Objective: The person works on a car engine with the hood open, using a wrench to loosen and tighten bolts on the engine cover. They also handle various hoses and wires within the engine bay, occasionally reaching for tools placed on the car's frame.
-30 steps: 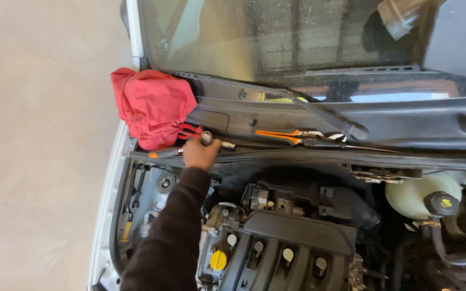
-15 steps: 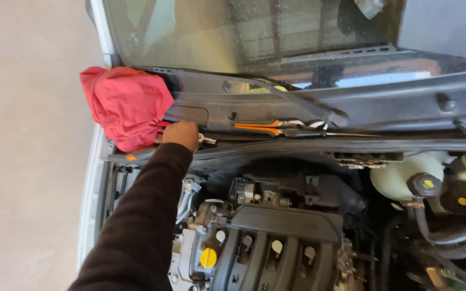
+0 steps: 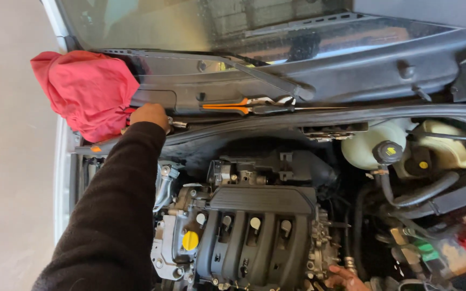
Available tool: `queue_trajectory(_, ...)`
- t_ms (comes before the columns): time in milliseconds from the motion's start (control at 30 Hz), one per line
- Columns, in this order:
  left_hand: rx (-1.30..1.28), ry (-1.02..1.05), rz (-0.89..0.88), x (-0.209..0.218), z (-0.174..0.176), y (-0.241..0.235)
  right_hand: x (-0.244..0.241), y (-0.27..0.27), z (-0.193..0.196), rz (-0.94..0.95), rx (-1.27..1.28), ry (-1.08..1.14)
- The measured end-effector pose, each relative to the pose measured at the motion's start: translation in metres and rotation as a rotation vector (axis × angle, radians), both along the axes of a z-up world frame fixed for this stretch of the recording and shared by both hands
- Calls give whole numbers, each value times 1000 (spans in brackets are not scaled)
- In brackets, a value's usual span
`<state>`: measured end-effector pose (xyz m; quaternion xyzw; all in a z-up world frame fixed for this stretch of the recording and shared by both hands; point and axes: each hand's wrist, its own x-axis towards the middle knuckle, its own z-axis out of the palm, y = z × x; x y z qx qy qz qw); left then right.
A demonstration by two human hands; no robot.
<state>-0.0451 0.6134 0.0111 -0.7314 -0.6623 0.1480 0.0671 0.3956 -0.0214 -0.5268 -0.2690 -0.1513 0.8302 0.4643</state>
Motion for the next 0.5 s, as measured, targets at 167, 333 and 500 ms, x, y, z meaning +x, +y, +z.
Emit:
queue_trajectory(167,2,-46,53,2,1,1,-4,22,20,-61,82,-103)
queue_trajectory(333,29,26,-109,-3,16,-19,-30,33,146,-242,-94,-512)
queue_trajectory(500,230,-278,-446,64,56,-158,-46,48,234,-379,-82,-660)
